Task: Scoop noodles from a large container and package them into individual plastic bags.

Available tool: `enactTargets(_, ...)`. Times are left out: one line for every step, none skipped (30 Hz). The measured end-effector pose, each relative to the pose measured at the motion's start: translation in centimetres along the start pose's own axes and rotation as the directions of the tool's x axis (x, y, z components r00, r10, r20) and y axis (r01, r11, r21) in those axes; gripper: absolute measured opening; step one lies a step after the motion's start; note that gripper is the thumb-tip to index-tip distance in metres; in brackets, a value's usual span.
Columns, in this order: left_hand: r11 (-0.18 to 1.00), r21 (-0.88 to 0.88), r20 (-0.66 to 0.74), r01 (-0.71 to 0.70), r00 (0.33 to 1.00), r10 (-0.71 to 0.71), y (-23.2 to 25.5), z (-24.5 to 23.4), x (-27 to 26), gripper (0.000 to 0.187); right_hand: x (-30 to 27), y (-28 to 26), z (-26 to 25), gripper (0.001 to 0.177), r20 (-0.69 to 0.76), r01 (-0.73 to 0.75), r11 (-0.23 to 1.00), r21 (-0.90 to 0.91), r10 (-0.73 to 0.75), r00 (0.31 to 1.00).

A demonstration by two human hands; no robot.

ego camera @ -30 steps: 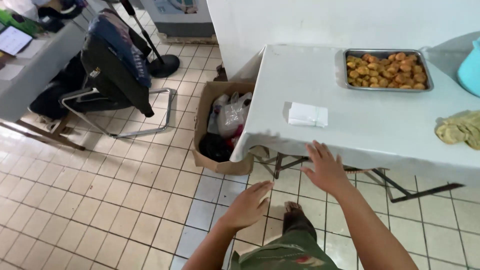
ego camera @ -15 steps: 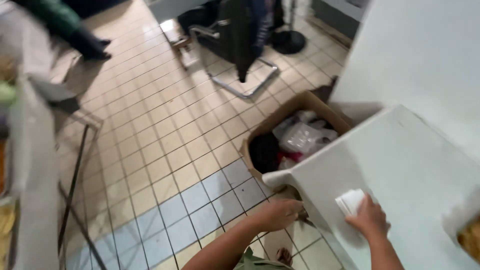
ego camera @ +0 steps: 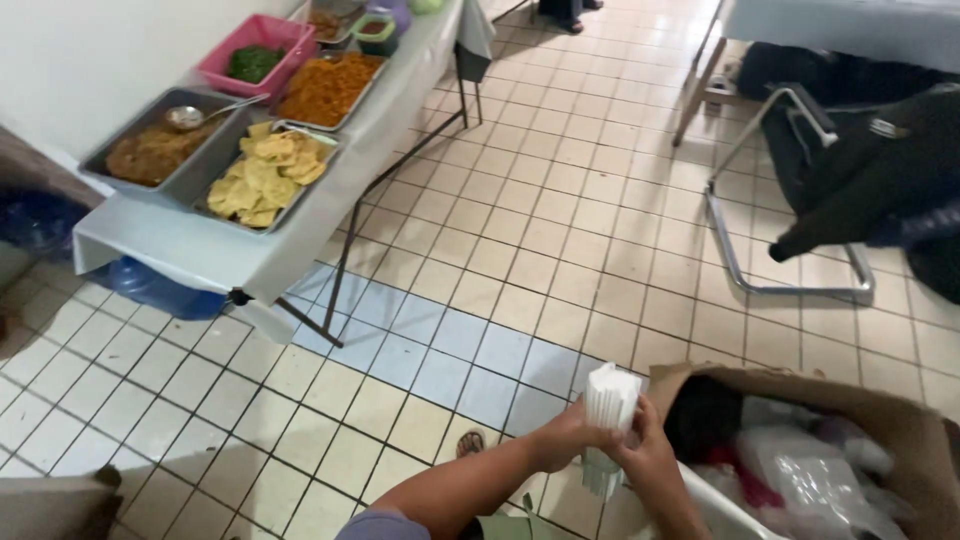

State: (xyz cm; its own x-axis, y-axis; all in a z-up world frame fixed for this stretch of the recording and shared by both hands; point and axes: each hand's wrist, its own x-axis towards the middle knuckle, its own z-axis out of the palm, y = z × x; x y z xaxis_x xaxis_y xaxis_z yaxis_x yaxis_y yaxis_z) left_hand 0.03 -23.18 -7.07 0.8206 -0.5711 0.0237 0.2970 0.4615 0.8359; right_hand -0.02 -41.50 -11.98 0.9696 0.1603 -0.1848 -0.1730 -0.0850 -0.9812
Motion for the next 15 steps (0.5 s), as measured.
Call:
enactTargets(1.0, 0.001, -0.019, -0.015, 1.0, 0.015, 1.4, -1.6, -0.4, 0.076, 1.2, -3.0, 2.2, 0.085, 0.024, 0.003, 1.0, -0.006, -0.003, 1.0)
enactTargets(0.998, -0.034, -0.107, -0.058, 0.993, 0.054, 3.1, -3.4, -0.7, 0.076, 2.4, -6.0, 4.6, 0.081, 0.054, -0.02, 0.998, -0.061, 0.023, 0.998)
enactTargets(0.992, -0.064, -0.194, -0.104, 0.977, 0.09, 4.8, -5.3, -1.0, 0.077, 3.7, -9.2, 7.0, 0.077, 0.082, -0.04, 0.992, -0.117, 0.049, 0.995)
enactTargets(0.991, -0.058, -0.202, -0.118, 0.974, 0.104, 6.6, -7.2, -1.3, 0.077, 5.9, -9.8, 9.0, 0.077, 0.095, -0.029, 0.992, -0.121, 0.041, 0.995)
enactTargets(0.992, -0.039, -0.316, -0.116, 0.944, 0.098, 8.5, -9.1, -1.5, 0.078, 8.0, -10.5, 11.0, 0.072, 0.143, -0.015, 0.995, -0.104, 0.03, 0.989)
enactTargets(0.993, -0.026, -0.429, -0.113, 0.899, 0.091, 10.0, -10.7, -1.9, 0.08, 9.8, -11.0, 12.8, 0.067, 0.193, -0.007, 0.996, -0.088, 0.024, 0.981)
enactTargets(0.992, -0.024, -0.439, -0.125, 0.893, 0.102, 12.1, -12.3, -2.3, 0.08, 11.9, -11.6, 14.6, 0.067, 0.208, -0.002, 0.996, -0.094, 0.021, 0.978)
enactTargets(0.986, -0.091, -0.487, -0.141, 0.87, 0.08, 14.1, -13.9, -3.0, 0.079, 14.0, -11.9, 16.4, 0.063, 0.281, -0.086, 0.996, 0.016, 0.078, 0.956)
enactTargets(0.974, -0.157, -0.532, -0.161, 0.845, 0.054, 16.0, -15.4, -3.4, 0.078, 16.0, -12.3, 18.1, 0.059, 0.358, -0.179, 0.977, 0.118, 0.127, 0.925)
enactTargets(0.974, -0.15, -0.541, -0.172, 0.838, 0.065, 17.3, -17.3, -3.6, 0.078, 17.9, -12.7, 20.1, 0.059, 0.371, -0.176, 0.978, 0.115, 0.122, 0.92)
enactTargets(0.97, -0.122, -0.554, -0.21, 0.825, 0.109, 18.7, -19.1, -3.7, 0.078, 19.8, -13.0, 21.9, 0.059, 0.399, -0.184, 0.96, 0.211, 0.087, 0.913)
enactTargets(0.966, -0.099, -0.566, -0.24, 0.811, 0.143, 19.7, -20.8, -3.8, 0.077, 21.4, -13.2, 23.5, 0.059, 0.42, -0.202, 0.93, 0.306, 0.059, 0.906)
enactTargets(0.965, -0.098, -0.575, -0.243, 0.805, 0.145, 20.5, -22.3, -3.5, 0.077, 23.4, -12.5, 24.7, 0.059, 0.43, -0.209, 0.93, 0.304, 0.062, 0.901)
enactTargets(0.974, -0.021, -0.658, -0.224, 0.737, 0.155, 21.3, -23.8, -3.0, 0.081, 25.4, -11.8, 25.8, 0.055, 0.365, -0.154, 0.954, 0.256, 0.053, 0.93)
enactTargets(0.979, 0.053, -0.731, -0.196, 0.66, 0.172, 22.1, -25.3, -2.5, 0.086, 27.4, -11.1, 26.9, 0.05, 0.299, -0.103, 0.974, 0.202, 0.039, 0.954)
